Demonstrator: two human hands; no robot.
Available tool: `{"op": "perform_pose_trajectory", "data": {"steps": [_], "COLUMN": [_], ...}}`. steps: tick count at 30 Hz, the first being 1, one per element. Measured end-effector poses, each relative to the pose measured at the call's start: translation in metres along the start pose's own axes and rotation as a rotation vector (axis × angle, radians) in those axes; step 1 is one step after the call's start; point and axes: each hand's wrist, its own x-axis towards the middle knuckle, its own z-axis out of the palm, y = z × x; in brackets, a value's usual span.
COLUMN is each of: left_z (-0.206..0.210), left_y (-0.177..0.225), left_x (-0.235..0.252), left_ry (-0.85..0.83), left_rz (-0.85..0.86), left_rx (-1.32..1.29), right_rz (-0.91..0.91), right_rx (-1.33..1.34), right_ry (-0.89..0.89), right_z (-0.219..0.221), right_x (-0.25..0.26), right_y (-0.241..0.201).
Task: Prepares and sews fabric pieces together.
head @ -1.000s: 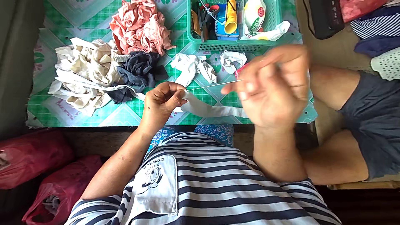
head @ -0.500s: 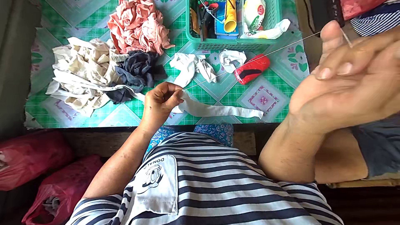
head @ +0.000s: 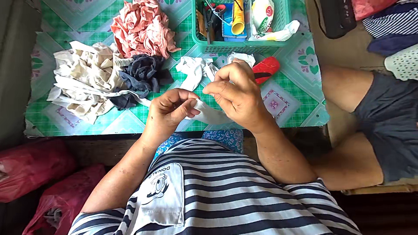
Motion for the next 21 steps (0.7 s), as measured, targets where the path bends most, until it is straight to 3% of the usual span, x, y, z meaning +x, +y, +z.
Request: {"op": "perform_pose_trajectory", "data": {"steps": [21], "left_z": [0.0018], "left_y": [0.0068], "left_x": [0.0005], "left_ry": [-0.026], "left_rz": [-0.025], "left_rx": [-0.019], "right_rz": [-0.009], "right_rx": [0.045], "right_ry": [-0.034], "right_z": [-0.0032], "right_x": [-0.0008], "right_y": [-0.002]}}
